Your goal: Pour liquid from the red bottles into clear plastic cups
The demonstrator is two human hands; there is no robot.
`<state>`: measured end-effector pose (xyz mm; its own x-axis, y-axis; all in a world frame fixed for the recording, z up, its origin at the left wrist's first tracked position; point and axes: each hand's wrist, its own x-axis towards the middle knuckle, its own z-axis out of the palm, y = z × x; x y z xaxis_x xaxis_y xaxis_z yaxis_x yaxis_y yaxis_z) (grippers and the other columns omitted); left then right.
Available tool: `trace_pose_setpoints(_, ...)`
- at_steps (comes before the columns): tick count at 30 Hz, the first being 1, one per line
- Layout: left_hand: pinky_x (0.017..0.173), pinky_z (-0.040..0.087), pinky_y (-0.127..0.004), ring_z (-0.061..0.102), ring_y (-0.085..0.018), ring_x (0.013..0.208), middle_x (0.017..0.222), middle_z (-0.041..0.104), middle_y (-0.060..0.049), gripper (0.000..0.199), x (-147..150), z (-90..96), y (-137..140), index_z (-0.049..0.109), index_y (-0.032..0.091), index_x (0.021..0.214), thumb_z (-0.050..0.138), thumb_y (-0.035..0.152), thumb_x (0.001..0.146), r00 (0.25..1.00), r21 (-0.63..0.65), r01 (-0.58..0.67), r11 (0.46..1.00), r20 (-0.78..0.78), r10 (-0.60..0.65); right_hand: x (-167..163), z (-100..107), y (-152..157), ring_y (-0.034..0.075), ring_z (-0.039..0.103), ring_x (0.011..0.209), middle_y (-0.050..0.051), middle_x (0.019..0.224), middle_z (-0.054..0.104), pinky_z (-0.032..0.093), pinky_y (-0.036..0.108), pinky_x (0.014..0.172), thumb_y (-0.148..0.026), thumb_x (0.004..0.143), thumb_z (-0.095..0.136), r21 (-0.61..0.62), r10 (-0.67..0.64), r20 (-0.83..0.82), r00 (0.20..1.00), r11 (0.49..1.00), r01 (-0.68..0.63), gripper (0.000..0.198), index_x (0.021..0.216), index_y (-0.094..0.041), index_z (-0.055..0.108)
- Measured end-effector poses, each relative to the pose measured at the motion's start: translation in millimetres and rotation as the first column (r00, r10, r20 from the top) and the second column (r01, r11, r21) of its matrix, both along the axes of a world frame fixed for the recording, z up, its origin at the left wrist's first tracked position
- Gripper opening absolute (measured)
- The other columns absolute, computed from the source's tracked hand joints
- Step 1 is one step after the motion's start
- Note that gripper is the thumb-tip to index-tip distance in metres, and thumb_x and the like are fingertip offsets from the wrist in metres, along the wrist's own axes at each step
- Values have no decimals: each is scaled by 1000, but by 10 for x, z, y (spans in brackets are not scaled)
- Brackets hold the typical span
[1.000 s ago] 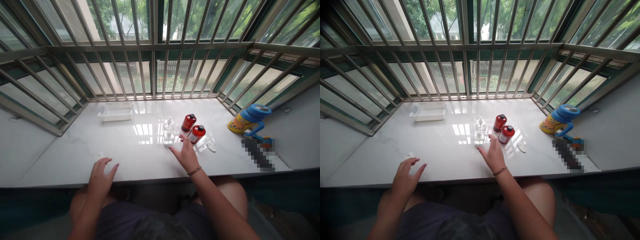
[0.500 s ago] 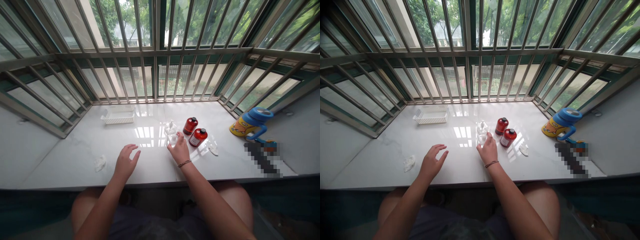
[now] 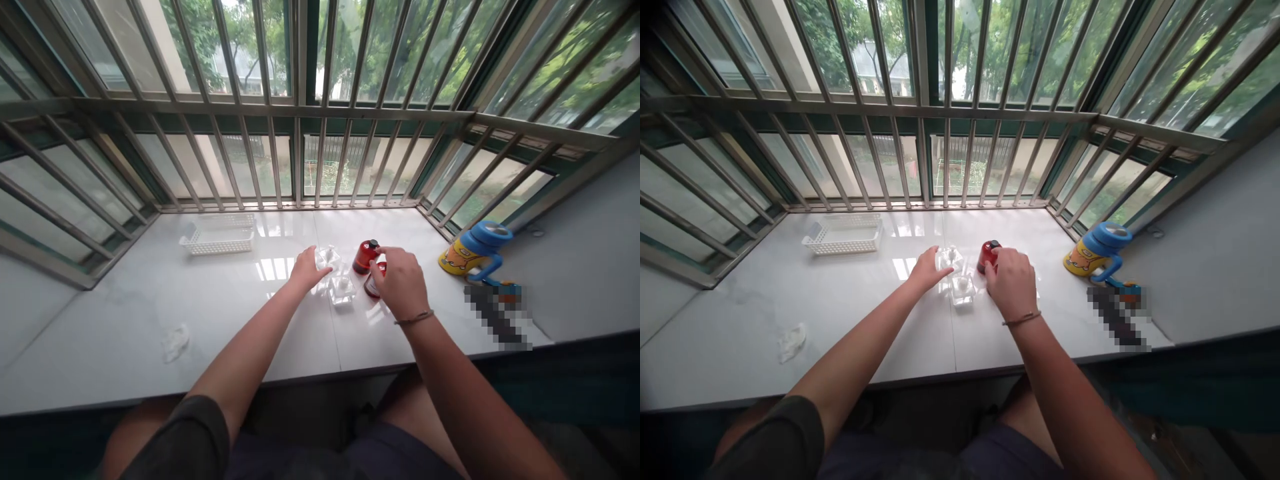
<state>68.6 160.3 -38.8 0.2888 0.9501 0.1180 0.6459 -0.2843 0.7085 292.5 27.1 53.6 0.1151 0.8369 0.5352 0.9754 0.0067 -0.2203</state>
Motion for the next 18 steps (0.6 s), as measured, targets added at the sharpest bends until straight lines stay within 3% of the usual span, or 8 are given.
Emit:
trace_pose_setpoints(3, 124, 40, -52, 44, -43, 155, 163, 52, -25, 97, 198, -98, 127, 42, 15, 159, 90, 44, 79, 1000, -27, -21, 999, 9, 21, 191, 203, 314, 36, 63, 112, 17, 125, 71, 52, 47, 91, -28, 99, 60, -119, 0, 55, 999, 993, 7, 27, 123, -18, 67)
trace_pose_setpoints(5, 122, 42, -50, 49, -41, 152, 159, 55, -24, 93, 258, -144, 163, 42, 15, 158, 88, 41, 82, 999, -32, -38, 999, 27, 39, 209, 265, 414, 33, 65, 111, 16, 125, 71, 53, 45, 93, -26, 99, 59, -170, 109, 46, 993, 980, -100, 26, 122, -18, 68)
trace_pose_setpoints(7, 119, 45, -48, 54, -38, 148, 156, 59, -22, 87, 255, -166, 173, 44, 17, 156, 86, 39, 84, 997, -27, -52, 998, 50, 53, 141, 254, 412, 30, 66, 112, 13, 123, 72, 54, 42, 96, -26, 100, 62, -230, 284, 4, 959, 933, -276, 26, 124, -19, 67)
trace_pose_setpoints(9, 117, 47, -47, 58, -36, 144, 154, 61, -20, 84, 182, -155, 157, 45, 19, 154, 86, 39, 84, 995, -21, -63, 998, 71, 64, 29, 192, 357, 28, 67, 114, 11, 125, 72, 55, 41, 96, -30, 99, 67, -296, 438, -31, 898, 855, -427, 32, 130, -21, 65)
trace_pose_setpoints(11, 116, 48, -47, 60, -35, 142, 153, 62, -19, 84, 34, -110, 105, 46, 20, 154, 87, 39, 83, 994, -13, -72, 997, 86, 72, -65, 130, 326, 29, 66, 117, 11, 129, 72, 54, 42, 98, -34, 100, 67, -320, 493, -7, 870, 823, -469, 36, 135, -22, 64)
trace_pose_setpoints(13, 115, 50, -47, 61, -34, 141, 152, 63, -18, 84, -184, -41, -2, 45, 22, 154, 86, 42, 84, 992, -4, -78, 997, 96, 78, -85, 114, 383, 31, 64, 119, 14, 132, 71, 52, 44, 100, -32, 103, 62, -286, 430, 83, 899, 874, -392, 33, 135, -21, 65)
trace_pose_setpoints(16, 114, 52, -49, 62, -34, 139, 149, 65, -16, 84, -611, 64, -281, 44, 23, 156, 84, 47, 85, 991, 10, -88, 996, 100, 86, 56, 180, 648, 35, 61, 121, 19, 133, 69, 50, 46, 98, -27, 103, 58, -265, 187, 215, 959, 956, -127, 33, 133, -19, 67)
trace_pose_setpoints(18, 113, 53, -50, 63, -33, 139, 147, 67, -14, 82, -931, 107, -538, 45, 27, 155, 83, 48, 86, 988, 17, -115, 993, 107, 113, 215, 234, 878, 35, 61, 118, 21, 130, 70, 50, 45, 94, -27, 101, 59, -383, 43, 259, 965, 922, 62, 35, 134, -18, 67)
